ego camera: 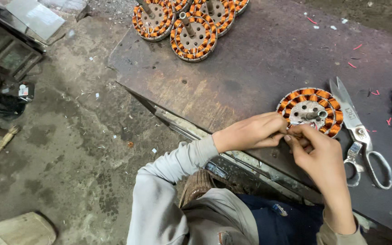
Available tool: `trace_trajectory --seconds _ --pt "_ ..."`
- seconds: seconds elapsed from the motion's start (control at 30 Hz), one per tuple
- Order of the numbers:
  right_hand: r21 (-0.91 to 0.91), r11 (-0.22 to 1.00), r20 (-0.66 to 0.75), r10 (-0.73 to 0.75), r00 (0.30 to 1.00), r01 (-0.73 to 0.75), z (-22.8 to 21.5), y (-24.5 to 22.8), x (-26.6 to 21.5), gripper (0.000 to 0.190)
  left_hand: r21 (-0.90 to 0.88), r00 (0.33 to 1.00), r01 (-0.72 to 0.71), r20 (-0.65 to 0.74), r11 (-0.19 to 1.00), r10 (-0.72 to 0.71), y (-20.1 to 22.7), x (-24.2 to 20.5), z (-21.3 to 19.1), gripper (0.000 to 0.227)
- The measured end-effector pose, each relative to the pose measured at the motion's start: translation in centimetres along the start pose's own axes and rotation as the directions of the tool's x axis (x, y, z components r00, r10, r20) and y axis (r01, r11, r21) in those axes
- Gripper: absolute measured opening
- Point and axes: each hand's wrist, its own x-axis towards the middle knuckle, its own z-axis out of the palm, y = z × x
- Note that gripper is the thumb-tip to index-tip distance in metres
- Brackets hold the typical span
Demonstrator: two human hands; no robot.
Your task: The person is assembling an electrical component, likely a motor stator, by connecting wires to copper windings. They use shears to cut wires and a screwdriver to adjust connections, working on a single unit at a time.
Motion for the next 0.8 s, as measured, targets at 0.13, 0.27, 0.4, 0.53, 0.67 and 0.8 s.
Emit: trace_trajectory --seconds 0.13,0.27,0.4,0.53,0.67,0.8 --pt "-0.186 0.931 -0.063 -0.332 0.941 0.315 0.0 -0.1 0.2 0.015 -0.181 0.983 0.167 -0.049 0.969 -0.179 -1.0 0.0 0.7 0.021" --pt "-0.305 0.836 -0.115 -0.508 0.853 0.457 0.5 0.7 0.1 0.016 -0.524 0.916 0.348 0.014 0.777 -0.401 -2.6 -0.6 1.5 0.018" --pt "-0.281 0.823 -0.153 -0.547 0.823 0.494 0.9 1.3 0.3 0.018 -0.714 0.872 0.414 0.132 0.565 -0.472 -4.1 -0.9 1.8 0.013" --pt "-0.335 0.795 -0.159 -0.577 0.801 0.506 1.6 1.8 0.7 0.017 -0.814 0.868 0.389 0.168 0.43 -0.467 -5.1 -1.1 1.8 0.012" --pt "-0.355 0.776 -0.166 -0.602 0.781 0.522 1.7 2.0 0.8 0.02 -0.806 0.835 0.445 0.217 0.389 -0.506 -5.3 -0.9 1.5 0.01" --pt "-0.314 0.774 -0.158 -0.613 0.774 0.549 1.5 2.2 0.6 0.019 -0.79 0.812 0.496 0.276 0.359 -0.514 -4.8 -0.5 0.9 0.013"
